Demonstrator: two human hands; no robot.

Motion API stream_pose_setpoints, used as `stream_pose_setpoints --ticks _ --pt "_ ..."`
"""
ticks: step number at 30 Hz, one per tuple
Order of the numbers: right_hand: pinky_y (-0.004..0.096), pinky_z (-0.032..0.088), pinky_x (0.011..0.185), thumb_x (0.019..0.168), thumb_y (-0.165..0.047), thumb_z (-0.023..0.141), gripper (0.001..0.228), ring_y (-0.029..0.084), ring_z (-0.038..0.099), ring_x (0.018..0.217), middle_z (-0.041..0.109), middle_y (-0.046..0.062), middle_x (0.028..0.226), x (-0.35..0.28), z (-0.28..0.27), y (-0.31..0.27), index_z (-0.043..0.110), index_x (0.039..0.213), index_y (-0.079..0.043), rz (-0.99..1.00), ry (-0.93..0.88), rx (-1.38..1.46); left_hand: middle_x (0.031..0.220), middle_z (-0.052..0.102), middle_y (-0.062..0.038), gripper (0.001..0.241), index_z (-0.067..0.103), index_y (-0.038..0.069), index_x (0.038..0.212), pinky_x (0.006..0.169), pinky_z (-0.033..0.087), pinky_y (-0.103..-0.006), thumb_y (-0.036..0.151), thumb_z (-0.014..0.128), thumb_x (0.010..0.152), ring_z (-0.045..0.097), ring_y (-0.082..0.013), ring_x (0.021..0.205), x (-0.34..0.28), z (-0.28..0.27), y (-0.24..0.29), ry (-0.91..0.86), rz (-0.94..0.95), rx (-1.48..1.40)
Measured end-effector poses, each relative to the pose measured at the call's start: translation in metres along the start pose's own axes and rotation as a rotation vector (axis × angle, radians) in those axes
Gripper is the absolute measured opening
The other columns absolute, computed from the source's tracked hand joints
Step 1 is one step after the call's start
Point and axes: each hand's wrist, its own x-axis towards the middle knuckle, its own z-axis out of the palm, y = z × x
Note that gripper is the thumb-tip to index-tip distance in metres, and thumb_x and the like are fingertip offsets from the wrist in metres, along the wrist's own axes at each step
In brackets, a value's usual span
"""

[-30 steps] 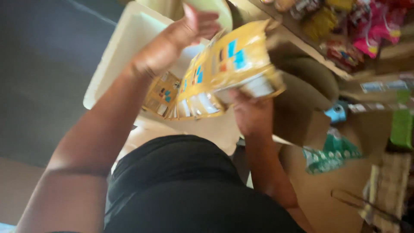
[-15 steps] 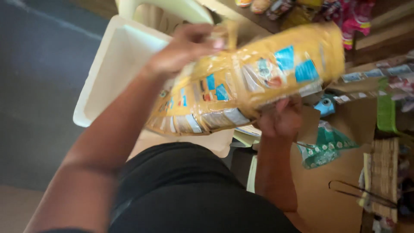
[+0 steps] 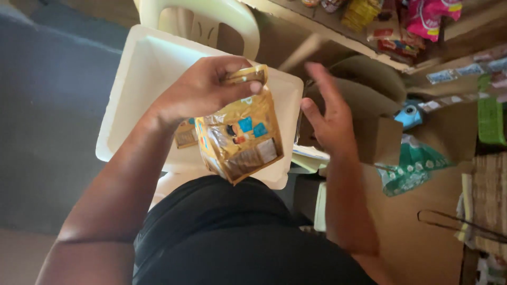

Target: Sorting and counting coffee sachets from larger plastic packs into a cardboard box.

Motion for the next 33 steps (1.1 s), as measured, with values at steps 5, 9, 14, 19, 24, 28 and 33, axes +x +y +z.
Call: stream_pose_setpoints --ticks 5,9,14,19,24,28,33 --pt "0.044 0.023 0.133 0.105 -0.038 0.062 0.071 0.027 0.033 0.158 0.04 0.01 0.165 0.059 0.002 -0.077 0.028 0.16 -0.009 -0.164 -0.542 0.011 0.083 0.072 0.001 0.031 0.07 0.008 0.112 0.068 0.055 -0.0269 0.031 0.077 0.092 0.066 -0.0061 0.076 0.01 0.002 0.018 -0.202 0.014 0.032" --pt "0.047 0.036 0.111 0.078 -0.046 0.084 0.078 0.036 0.041 0.139 0.053 0.017 0.145 0.076 0.001 -0.06 0.057 0.14 -0.009 -0.178 -0.821 -0.359 0.1 0.072 -0.011 0.048 0.067 0.0 0.114 0.077 0.055 -0.0364 0.027 0.088 0.081 0.071 -0.0197 0.089 0.015 -0.001 0.023 -0.201 0.352 0.308" --pt "0.04 0.057 0.079 0.077 -0.056 0.08 0.052 0.024 0.075 0.086 0.077 0.005 0.1 0.067 0.018 -0.092 0.072 0.111 -0.017 0.076 -0.907 -0.794 0.084 0.073 -0.007 0.059 0.06 0.009 0.122 0.07 0.054 -0.0359 0.031 0.09 0.076 0.071 -0.0186 0.078 0.007 -0.006 0.015 -0.136 0.027 0.346" --pt "0.046 0.05 0.064 0.079 -0.048 0.08 0.038 0.033 0.069 0.072 0.072 0.005 0.085 0.052 0.018 -0.102 0.073 0.096 -0.015 -0.342 -0.675 -0.809 0.1 0.068 -0.008 0.07 0.049 0.014 0.128 0.077 0.055 -0.0349 0.038 0.09 0.077 0.068 -0.0217 0.091 0.004 -0.005 0.003 -0.028 -0.09 0.277" --pt "0.045 0.051 0.063 0.078 -0.047 0.081 0.034 0.033 0.069 0.071 0.071 0.005 0.08 0.044 0.015 -0.115 0.072 0.089 -0.016 -0.431 -0.626 -0.918 0.136 0.058 -0.013 0.053 0.053 0.018 0.129 0.107 0.052 -0.0414 0.033 0.086 0.09 0.063 -0.031 0.126 -0.018 0.019 -0.037 0.123 0.399 0.406" --pt "0.047 0.05 0.058 0.077 -0.047 0.08 0.04 0.034 0.069 0.069 0.07 0.006 0.078 0.048 0.014 -0.125 0.071 0.094 -0.012 -0.49 -0.655 -0.998 0.142 0.053 -0.026 0.069 0.057 0.006 0.131 0.106 0.036 -0.0542 0.04 0.084 0.078 0.054 -0.047 0.127 -0.03 0.045 -0.021 0.143 0.496 0.48" --pt "0.047 0.051 0.06 0.08 -0.046 0.077 0.031 0.034 0.069 0.069 0.07 0.006 0.076 0.057 0.014 -0.131 0.071 0.088 -0.016 -0.404 -0.779 -1.065 0.1 0.072 -0.012 0.037 0.067 0.013 0.113 0.084 0.05 -0.0501 0.044 0.073 0.093 0.069 -0.0362 0.094 -0.025 0.046 -0.029 -0.013 0.209 0.652"
